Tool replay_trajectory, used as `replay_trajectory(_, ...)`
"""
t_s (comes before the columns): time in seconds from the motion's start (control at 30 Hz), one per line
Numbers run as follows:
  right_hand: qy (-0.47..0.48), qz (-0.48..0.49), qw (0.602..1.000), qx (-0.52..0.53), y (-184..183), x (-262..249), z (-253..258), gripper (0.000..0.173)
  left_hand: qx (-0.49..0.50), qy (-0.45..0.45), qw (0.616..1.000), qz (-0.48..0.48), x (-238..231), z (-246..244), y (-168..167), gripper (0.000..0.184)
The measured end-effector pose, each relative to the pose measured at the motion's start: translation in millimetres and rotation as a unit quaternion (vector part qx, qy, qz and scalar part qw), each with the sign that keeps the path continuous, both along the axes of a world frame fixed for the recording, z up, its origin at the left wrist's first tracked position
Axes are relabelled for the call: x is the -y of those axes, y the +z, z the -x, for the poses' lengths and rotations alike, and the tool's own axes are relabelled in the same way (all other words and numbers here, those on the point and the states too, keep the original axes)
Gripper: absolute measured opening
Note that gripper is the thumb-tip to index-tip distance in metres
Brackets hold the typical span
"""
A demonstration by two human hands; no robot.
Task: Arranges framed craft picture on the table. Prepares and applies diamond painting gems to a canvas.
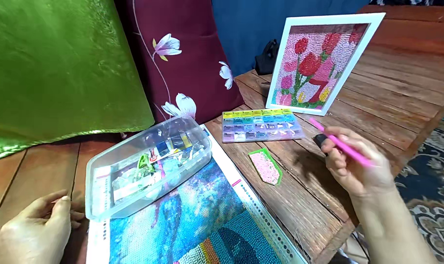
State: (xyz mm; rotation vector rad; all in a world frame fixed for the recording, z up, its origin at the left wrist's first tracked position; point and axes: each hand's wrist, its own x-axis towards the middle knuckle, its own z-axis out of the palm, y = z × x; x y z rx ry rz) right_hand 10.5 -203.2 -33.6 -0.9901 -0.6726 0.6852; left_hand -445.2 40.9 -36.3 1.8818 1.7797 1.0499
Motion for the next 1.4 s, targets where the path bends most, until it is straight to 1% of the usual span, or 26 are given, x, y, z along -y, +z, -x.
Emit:
replay_trajectory(0.03,0.037,-0.041,0.998,-0.025,2.1,3.7,-0.1,0.045,-0.004,-0.001,1.000,-0.001,-0.3,0.3,-0.3,0.031)
replay_trajectory(0.07,0.068,-0.078,0.994,-0.037,3.5,6.3,0.0,0.040,-0.007,-0.002,1.000,-0.004,-0.2,0.4,-0.6,0.031)
replay_trajectory(0.1,0.094,-0.104,0.990,-0.032,4.0,7.0,-0.3,0.029,-0.008,-0.004,1.000,-0.006,-0.1,0.7,-0.7,0.031)
replay_trajectory(0.13,0.104,-0.105,0.989,-0.003,4.7,7.0,0.1,0.021,-0.012,-0.006,1.000,-0.007,0.5,0.2,0.2,0.031)
replay_trajectory(0.17,0.106,-0.088,0.990,0.035,5.4,7.1,0.8,0.016,-0.014,-0.008,1.000,-0.004,1.9,-1.7,1.9,0.031)
replay_trajectory(0.23,0.070,-0.036,0.994,0.076,7.1,6.1,7.3,0.009,-0.016,-0.006,1.000,0.007,3.5,-4.2,4.1,0.031)
replay_trajectory(0.3,0.026,-0.001,0.997,0.078,7.9,2.3,15.7,0.030,-0.015,-0.006,1.000,0.014,3.1,-4.3,3.6,0.032)
replay_trajectory(0.33,0.013,0.009,0.997,0.075,6.5,-0.3,18.4,0.037,-0.013,-0.005,1.000,0.019,3.4,-4.7,4.1,0.032)
replay_trajectory(0.37,0.003,0.012,0.997,0.070,3.1,-3.5,19.9,0.038,-0.012,-0.004,1.000,0.022,4.0,-5.6,5.0,0.032)
replay_trajectory(0.43,-0.001,0.017,0.998,0.052,-5.5,-8.9,22.2,0.036,-0.012,-0.001,1.000,0.025,5.4,-7.7,6.8,0.032)
replay_trajectory(0.57,-0.016,0.061,0.998,0.011,-14.1,-15.9,29.0,0.044,-0.020,-0.004,1.000,0.016,6.2,-8.0,8.6,0.031)
replay_trajectory(0.63,-0.032,0.077,0.997,-0.001,-14.5,-17.6,28.7,0.044,-0.017,-0.009,1.000,0.001,2.5,-5.1,5.0,0.030)
replay_trajectory(0.7,-0.031,0.090,0.995,0.006,-15.0,-17.6,27.7,0.039,-0.009,-0.010,1.000,0.006,2.4,-6.2,5.3,0.030)
replay_trajectory(0.77,-0.009,0.081,0.997,0.017,-17.3,-16.6,27.8,0.024,-0.010,-0.011,1.000,0.007,2.2,-6.3,5.9,0.030)
replay_trajectory(0.8,0.000,0.072,0.997,0.030,-18.9,-16.1,28.7,0.020,-0.011,-0.011,1.000,0.007,2.6,-6.8,6.6,0.030)
replay_trajectory(0.9,-0.003,0.051,0.996,0.074,-22.2,-16.3,32.5,0.022,-0.004,-0.007,1.000,0.014,3.6,-8.6,7.7,0.029)
replay_trajectory(1.0,-0.034,0.049,0.985,0.165,-26.2,-16.3,34.6,0.016,0.001,-0.007,1.000,0.020,5.5,-10.4,8.8,0.030)
replay_trajectory(1.07,-0.039,0.041,0.971,0.231,-30.3,-16.7,35.0,0.015,-0.006,-0.006,1.000,0.013,5.6,-9.9,7.9,0.030)
replay_trajectory(1.13,-0.047,0.038,0.960,0.275,-33.9,-18.2,35.7,0.014,-0.013,-0.006,1.000,0.011,6.6,-10.1,8.5,0.030)
replay_trajectory(1.27,-0.046,0.052,0.947,0.314,-37.9,-19.8,36.6,0.007,-0.004,-0.010,1.000,0.024,7.9,-12.6,11.3,0.030)
replay_trajectory(1.4,-0.053,0.057,0.924,0.375,-42.8,-19.6,34.1,0.008,-0.011,-0.006,1.000,0.022,9.1,-14.5,12.6,0.029)
